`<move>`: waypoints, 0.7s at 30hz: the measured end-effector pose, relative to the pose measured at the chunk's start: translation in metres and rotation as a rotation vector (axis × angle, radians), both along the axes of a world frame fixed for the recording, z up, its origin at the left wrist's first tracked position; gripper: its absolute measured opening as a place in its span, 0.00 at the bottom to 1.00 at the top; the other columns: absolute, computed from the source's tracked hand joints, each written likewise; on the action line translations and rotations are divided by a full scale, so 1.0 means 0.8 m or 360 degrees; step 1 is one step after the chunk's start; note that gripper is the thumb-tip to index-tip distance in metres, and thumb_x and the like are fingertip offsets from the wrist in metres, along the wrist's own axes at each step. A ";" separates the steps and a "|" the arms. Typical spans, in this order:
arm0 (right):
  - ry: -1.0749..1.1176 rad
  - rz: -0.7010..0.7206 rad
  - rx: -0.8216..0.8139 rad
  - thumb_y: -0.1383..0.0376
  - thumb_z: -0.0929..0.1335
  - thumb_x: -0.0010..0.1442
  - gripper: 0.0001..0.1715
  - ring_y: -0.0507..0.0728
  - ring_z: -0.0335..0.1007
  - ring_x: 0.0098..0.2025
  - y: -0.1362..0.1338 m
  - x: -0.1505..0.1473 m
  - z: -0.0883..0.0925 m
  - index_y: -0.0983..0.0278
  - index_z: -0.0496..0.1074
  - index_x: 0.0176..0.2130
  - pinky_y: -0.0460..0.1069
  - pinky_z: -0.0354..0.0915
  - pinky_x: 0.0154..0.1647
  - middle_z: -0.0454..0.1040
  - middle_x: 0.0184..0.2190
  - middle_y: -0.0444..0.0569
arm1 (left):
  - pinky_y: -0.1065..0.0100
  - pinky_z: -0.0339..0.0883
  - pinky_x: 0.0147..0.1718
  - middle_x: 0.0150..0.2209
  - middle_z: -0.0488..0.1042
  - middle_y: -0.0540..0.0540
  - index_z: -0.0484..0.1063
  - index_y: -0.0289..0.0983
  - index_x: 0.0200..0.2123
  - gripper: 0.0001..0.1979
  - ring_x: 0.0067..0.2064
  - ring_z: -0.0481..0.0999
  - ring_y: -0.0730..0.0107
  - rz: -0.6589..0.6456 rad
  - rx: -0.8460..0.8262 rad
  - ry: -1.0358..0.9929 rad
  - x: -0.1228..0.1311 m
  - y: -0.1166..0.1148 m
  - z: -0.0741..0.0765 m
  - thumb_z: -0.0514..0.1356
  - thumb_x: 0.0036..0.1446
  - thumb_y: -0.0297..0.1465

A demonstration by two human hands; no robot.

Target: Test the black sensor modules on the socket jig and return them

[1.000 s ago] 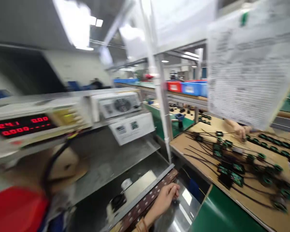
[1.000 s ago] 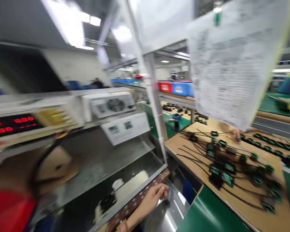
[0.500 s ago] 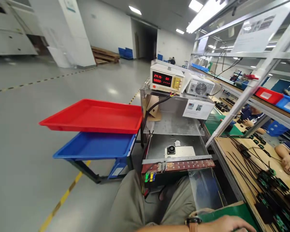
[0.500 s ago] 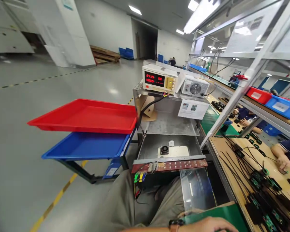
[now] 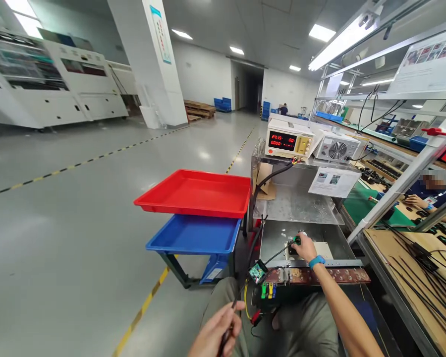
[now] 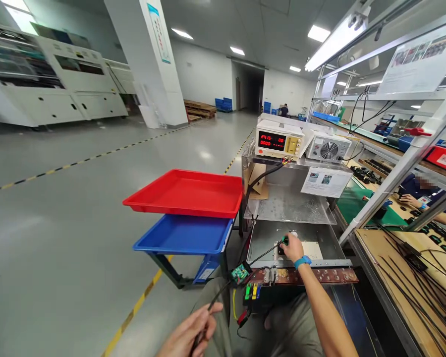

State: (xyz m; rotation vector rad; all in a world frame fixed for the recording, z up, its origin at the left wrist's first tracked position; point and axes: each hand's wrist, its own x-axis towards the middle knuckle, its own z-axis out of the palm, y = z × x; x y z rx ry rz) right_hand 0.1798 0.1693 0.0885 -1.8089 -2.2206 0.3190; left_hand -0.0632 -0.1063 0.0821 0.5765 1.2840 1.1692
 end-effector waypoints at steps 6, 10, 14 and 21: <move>-0.0251 -0.0231 -0.0132 0.57 0.73 0.60 0.20 0.65 0.75 0.48 0.009 -0.005 -0.035 0.68 0.71 0.46 0.50 0.64 0.43 0.76 0.44 0.62 | 0.65 0.58 0.24 0.20 0.66 0.50 0.80 0.42 0.36 0.30 0.23 0.64 0.66 -0.0170 0.0356 0.0699 -0.010 0.035 0.033 0.55 0.51 0.61; -0.0311 -0.0290 -0.0197 0.51 0.73 0.59 0.25 0.66 0.75 0.47 0.014 -0.001 -0.035 0.65 0.69 0.47 0.50 0.64 0.41 0.77 0.43 0.59 | 0.63 0.66 0.33 0.30 0.77 0.43 0.82 0.40 0.41 0.23 0.32 0.74 0.61 -0.0227 0.0632 0.1249 0.019 0.053 0.076 0.52 0.63 0.48; -0.0322 -0.0384 -0.0242 0.50 0.70 0.61 0.27 0.66 0.76 0.45 0.012 -0.011 -0.034 0.66 0.67 0.50 0.51 0.65 0.39 0.77 0.42 0.59 | 0.66 0.63 0.31 0.27 0.76 0.46 0.80 0.40 0.36 0.19 0.31 0.74 0.65 -0.0287 0.1042 0.1631 0.047 0.059 0.105 0.50 0.67 0.39; -0.0280 -0.0294 -0.0259 0.59 0.67 0.66 0.22 0.65 0.73 0.49 -0.001 -0.017 -0.029 0.66 0.67 0.55 0.50 0.62 0.45 0.75 0.47 0.62 | 0.64 0.51 0.25 0.18 0.67 0.50 0.68 0.39 0.19 0.19 0.22 0.64 0.71 -0.0288 0.1627 0.2053 0.099 0.065 0.098 0.54 0.64 0.30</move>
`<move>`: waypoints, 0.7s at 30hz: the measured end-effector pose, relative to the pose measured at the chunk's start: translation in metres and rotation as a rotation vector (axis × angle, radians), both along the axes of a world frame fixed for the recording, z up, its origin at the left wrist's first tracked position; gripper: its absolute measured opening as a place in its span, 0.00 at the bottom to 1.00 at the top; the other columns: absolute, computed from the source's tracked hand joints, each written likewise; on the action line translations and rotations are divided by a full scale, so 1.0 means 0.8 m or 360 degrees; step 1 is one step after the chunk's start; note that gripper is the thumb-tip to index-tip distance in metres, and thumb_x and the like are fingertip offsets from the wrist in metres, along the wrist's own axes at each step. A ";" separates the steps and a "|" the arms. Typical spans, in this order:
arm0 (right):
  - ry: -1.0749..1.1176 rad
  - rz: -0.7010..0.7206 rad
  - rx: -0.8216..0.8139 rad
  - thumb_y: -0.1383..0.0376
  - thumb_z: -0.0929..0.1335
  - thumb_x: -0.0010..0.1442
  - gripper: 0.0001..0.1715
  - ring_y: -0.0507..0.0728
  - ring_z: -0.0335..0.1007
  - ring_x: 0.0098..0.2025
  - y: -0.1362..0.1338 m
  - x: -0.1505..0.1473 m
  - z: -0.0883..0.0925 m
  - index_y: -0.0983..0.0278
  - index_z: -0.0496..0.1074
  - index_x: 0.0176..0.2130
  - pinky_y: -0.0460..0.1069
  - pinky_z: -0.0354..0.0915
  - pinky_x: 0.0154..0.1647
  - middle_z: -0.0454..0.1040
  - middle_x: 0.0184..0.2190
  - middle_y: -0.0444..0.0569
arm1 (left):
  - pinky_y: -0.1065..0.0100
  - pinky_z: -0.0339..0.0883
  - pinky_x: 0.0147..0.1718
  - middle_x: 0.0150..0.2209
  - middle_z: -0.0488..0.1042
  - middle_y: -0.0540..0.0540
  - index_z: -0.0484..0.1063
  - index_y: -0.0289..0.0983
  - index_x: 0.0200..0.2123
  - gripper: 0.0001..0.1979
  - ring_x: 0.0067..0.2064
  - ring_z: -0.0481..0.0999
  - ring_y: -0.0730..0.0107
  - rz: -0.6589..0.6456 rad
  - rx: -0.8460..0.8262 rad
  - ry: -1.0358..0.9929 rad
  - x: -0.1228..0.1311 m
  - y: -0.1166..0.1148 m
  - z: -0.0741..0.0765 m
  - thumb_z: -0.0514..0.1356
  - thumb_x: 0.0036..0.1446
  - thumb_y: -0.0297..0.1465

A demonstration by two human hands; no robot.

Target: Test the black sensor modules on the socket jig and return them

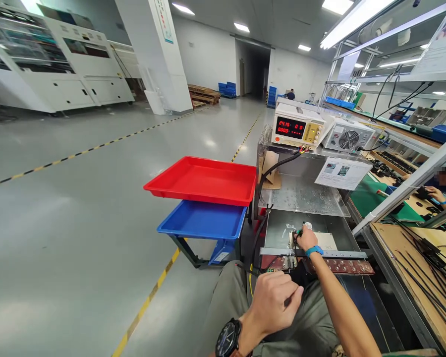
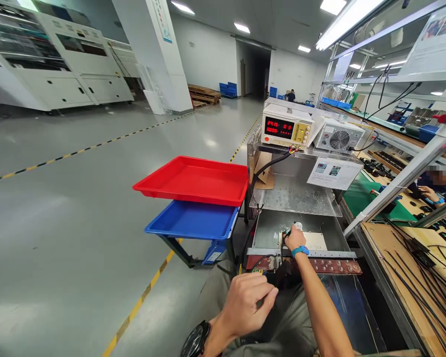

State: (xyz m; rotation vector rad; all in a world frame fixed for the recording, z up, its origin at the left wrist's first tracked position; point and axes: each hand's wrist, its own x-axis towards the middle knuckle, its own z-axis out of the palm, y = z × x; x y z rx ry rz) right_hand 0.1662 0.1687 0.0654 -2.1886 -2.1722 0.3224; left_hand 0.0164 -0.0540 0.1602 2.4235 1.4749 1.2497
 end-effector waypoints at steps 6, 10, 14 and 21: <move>0.0200 0.0256 -0.0093 0.68 0.70 0.59 0.22 0.65 0.67 0.54 -0.013 0.030 0.042 0.66 0.72 0.53 0.50 0.60 0.49 0.72 0.49 0.61 | 0.62 0.43 0.23 0.16 0.64 0.51 0.64 0.38 0.17 0.17 0.20 0.60 0.73 -0.0056 0.0192 -0.0056 0.030 0.007 -0.028 0.56 0.58 0.30; 0.0480 0.0512 -0.0214 0.57 0.63 0.70 0.19 0.61 0.70 0.46 -0.066 0.007 0.068 0.68 0.74 0.46 0.49 0.63 0.44 0.74 0.42 0.56 | 0.62 0.40 0.21 0.16 0.64 0.51 0.63 0.38 0.16 0.15 0.20 0.59 0.72 -0.0244 0.0246 0.0083 0.057 0.016 -0.056 0.60 0.52 0.32; 0.1459 0.0850 -0.0893 0.41 0.61 0.67 0.32 0.52 0.65 0.27 -0.139 -0.019 0.076 0.66 0.73 0.41 0.45 0.62 0.28 0.72 0.28 0.47 | 0.63 0.48 0.20 0.16 0.65 0.51 0.66 0.39 0.17 0.14 0.20 0.61 0.70 -0.0640 0.0365 0.0146 0.075 0.015 -0.078 0.59 0.54 0.31; 0.2148 0.0408 -0.0726 0.39 0.70 0.58 0.33 0.48 0.56 0.20 -0.203 0.000 0.072 0.67 0.72 0.39 0.43 0.55 0.21 0.63 0.21 0.40 | 0.66 0.67 0.35 0.30 0.75 0.47 0.71 0.38 0.34 0.11 0.34 0.74 0.68 0.0016 -0.0212 -0.1198 0.019 -0.007 -0.072 0.51 0.66 0.31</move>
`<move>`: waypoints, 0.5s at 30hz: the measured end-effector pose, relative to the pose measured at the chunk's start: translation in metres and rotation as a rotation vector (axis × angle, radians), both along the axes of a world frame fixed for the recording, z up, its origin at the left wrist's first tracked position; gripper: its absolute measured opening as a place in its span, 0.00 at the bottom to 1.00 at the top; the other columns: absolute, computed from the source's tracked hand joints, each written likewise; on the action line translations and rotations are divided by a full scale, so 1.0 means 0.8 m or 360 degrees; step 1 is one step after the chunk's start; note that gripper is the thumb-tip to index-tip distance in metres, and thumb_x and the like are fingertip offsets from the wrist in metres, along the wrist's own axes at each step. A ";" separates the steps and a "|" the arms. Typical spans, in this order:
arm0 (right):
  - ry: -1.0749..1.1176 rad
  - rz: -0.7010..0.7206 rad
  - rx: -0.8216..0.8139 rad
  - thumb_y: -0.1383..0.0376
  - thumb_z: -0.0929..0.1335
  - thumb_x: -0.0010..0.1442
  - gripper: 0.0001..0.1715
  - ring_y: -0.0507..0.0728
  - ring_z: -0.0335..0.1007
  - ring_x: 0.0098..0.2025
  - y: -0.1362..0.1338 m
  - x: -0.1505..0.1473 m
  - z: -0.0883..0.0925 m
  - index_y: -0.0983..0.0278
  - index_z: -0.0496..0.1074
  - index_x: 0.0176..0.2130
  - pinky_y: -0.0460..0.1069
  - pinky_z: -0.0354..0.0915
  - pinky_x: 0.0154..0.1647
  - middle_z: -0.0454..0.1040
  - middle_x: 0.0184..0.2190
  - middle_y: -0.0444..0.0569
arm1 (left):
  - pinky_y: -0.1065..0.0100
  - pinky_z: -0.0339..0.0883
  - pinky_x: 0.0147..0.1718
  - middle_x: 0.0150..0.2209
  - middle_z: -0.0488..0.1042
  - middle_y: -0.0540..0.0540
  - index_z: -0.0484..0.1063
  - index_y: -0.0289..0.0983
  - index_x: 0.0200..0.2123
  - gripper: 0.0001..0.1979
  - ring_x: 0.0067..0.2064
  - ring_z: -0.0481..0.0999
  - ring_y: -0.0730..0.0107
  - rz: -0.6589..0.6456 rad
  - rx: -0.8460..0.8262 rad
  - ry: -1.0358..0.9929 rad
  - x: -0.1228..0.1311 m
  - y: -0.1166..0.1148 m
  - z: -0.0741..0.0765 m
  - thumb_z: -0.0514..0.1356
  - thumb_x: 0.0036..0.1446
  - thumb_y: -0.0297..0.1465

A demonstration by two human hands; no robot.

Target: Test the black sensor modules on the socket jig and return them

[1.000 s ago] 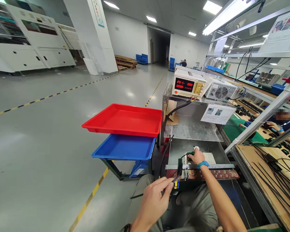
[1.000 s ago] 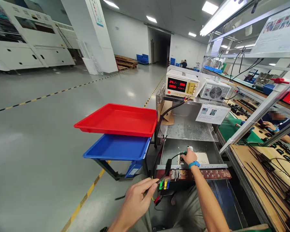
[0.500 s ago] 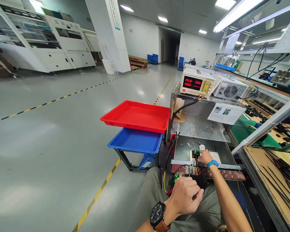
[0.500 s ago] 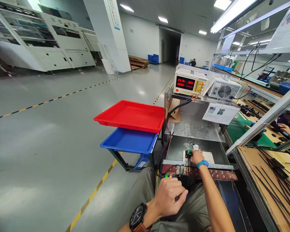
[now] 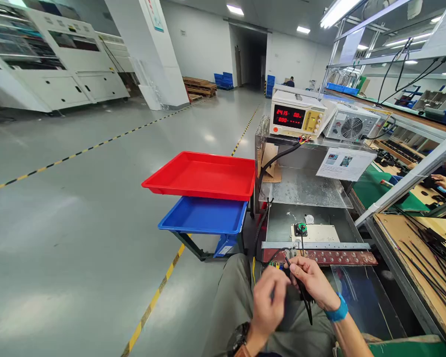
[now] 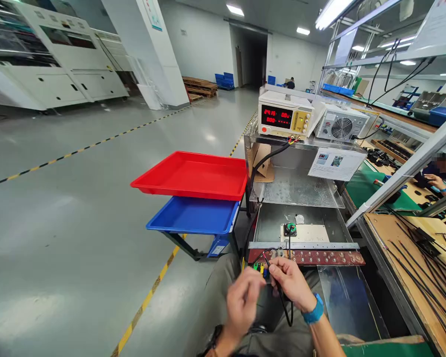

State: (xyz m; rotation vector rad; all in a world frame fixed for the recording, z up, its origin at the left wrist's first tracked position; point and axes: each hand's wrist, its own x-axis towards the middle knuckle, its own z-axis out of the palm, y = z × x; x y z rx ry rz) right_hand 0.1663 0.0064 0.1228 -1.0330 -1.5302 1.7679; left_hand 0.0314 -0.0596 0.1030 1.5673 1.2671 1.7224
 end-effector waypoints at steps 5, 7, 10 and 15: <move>-0.0148 0.0013 0.0035 0.39 0.66 0.62 0.32 0.48 0.55 0.19 -0.029 0.002 -0.002 0.66 0.71 0.41 0.43 0.54 0.18 0.62 0.22 0.40 | 0.66 0.70 0.40 0.38 0.76 0.46 0.70 0.37 0.47 0.14 0.39 0.76 0.66 -0.0005 -0.0605 -0.0243 -0.033 0.012 -0.009 0.57 0.64 0.40; -0.0163 0.0019 0.0082 0.40 0.65 0.64 0.31 0.48 0.53 0.20 -0.036 0.000 -0.003 0.66 0.72 0.41 0.43 0.53 0.19 0.62 0.23 0.40 | 0.67 0.69 0.40 0.36 0.75 0.47 0.71 0.37 0.44 0.13 0.38 0.75 0.67 -0.0056 -0.0620 -0.0183 -0.037 0.012 -0.012 0.57 0.64 0.40; -0.0177 -0.0123 0.0267 0.44 0.66 0.66 0.27 0.50 0.57 0.24 -0.045 -0.002 -0.008 0.66 0.73 0.43 0.44 0.57 0.24 0.67 0.26 0.44 | 0.67 0.68 0.40 0.36 0.75 0.48 0.71 0.38 0.43 0.10 0.38 0.74 0.68 -0.0127 -0.0632 -0.0107 -0.040 0.007 -0.013 0.58 0.63 0.37; -0.0337 -0.0197 0.0484 0.50 0.66 0.68 0.22 0.53 0.64 0.31 -0.053 -0.002 -0.014 0.65 0.75 0.40 0.46 0.60 0.33 0.73 0.31 0.47 | 0.67 0.67 0.41 0.36 0.74 0.48 0.72 0.38 0.44 0.13 0.39 0.72 0.67 -0.0368 -0.0745 -0.0204 -0.049 0.003 -0.024 0.62 0.59 0.38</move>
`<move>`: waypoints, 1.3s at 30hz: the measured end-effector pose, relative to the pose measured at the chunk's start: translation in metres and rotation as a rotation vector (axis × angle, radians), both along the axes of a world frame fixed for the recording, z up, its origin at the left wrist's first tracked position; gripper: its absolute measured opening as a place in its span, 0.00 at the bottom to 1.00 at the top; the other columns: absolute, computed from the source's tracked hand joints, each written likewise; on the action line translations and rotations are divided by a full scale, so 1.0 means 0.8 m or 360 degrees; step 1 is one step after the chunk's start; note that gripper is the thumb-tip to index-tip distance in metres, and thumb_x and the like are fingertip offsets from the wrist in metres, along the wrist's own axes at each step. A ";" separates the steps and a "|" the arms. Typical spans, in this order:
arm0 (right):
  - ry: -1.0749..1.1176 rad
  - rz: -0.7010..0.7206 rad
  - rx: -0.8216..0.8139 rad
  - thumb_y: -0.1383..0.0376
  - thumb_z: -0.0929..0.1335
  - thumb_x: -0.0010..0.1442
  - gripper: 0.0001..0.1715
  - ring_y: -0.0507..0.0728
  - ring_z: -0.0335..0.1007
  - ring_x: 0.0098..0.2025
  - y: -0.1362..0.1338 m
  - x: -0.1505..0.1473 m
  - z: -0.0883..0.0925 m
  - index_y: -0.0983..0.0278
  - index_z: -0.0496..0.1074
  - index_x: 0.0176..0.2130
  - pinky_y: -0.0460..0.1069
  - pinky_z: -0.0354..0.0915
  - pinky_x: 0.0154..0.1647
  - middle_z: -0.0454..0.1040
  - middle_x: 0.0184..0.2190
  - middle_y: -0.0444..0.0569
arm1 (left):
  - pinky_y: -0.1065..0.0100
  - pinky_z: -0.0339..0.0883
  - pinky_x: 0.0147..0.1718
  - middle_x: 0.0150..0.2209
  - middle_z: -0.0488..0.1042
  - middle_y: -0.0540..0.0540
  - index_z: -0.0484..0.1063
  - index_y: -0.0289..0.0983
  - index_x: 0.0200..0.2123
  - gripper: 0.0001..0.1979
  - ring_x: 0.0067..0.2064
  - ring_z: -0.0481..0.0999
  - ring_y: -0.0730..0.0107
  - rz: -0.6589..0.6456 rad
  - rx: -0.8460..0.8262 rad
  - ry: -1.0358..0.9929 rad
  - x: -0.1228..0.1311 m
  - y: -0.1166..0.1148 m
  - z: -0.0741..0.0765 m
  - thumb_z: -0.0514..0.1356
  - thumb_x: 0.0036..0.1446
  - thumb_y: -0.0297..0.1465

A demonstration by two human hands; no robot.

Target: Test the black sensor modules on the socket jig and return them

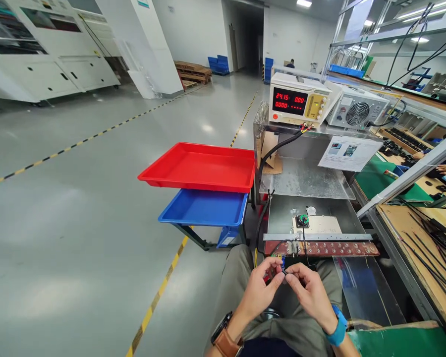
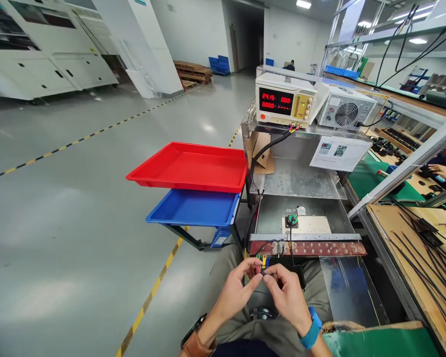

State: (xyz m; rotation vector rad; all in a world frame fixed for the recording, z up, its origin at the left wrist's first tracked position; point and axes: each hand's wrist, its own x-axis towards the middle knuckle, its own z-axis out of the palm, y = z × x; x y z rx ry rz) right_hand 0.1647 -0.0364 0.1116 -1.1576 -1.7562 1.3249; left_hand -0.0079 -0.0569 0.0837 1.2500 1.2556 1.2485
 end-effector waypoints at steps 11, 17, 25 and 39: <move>-0.0429 -0.0240 0.0179 0.53 0.62 0.68 0.21 0.54 0.65 0.25 0.023 -0.038 -0.054 0.64 0.72 0.32 0.45 0.56 0.27 0.71 0.23 0.46 | 0.68 0.67 0.36 0.33 0.74 0.48 0.68 0.34 0.57 0.23 0.33 0.72 0.69 0.0187 -0.0203 0.0189 -0.024 -0.002 -0.078 0.57 0.60 0.37; -0.0777 -0.0227 0.0317 0.61 0.61 0.68 0.16 0.56 0.71 0.28 0.034 -0.052 -0.069 0.63 0.73 0.33 0.46 0.56 0.30 0.73 0.25 0.49 | 0.60 0.72 0.47 0.45 0.74 0.43 0.69 0.38 0.56 0.19 0.46 0.76 0.63 0.0190 0.0033 0.0674 -0.013 -0.006 -0.068 0.54 0.62 0.28; -0.0999 -0.0174 0.0347 0.67 0.61 0.67 0.14 0.54 0.69 0.27 0.042 -0.061 -0.065 0.63 0.71 0.31 0.47 0.51 0.29 0.73 0.26 0.47 | 0.55 0.72 0.51 0.48 0.74 0.41 0.70 0.37 0.54 0.20 0.51 0.75 0.58 0.0125 0.0184 0.1071 -0.003 0.008 -0.065 0.50 0.60 0.21; -0.0950 -0.0208 0.0389 0.71 0.61 0.66 0.13 0.53 0.69 0.27 0.041 -0.064 -0.082 0.64 0.69 0.31 0.47 0.48 0.28 0.73 0.25 0.46 | 0.58 0.75 0.48 0.46 0.77 0.40 0.72 0.36 0.51 0.19 0.48 0.78 0.59 0.0140 0.0294 0.1143 -0.010 0.016 -0.074 0.49 0.60 0.23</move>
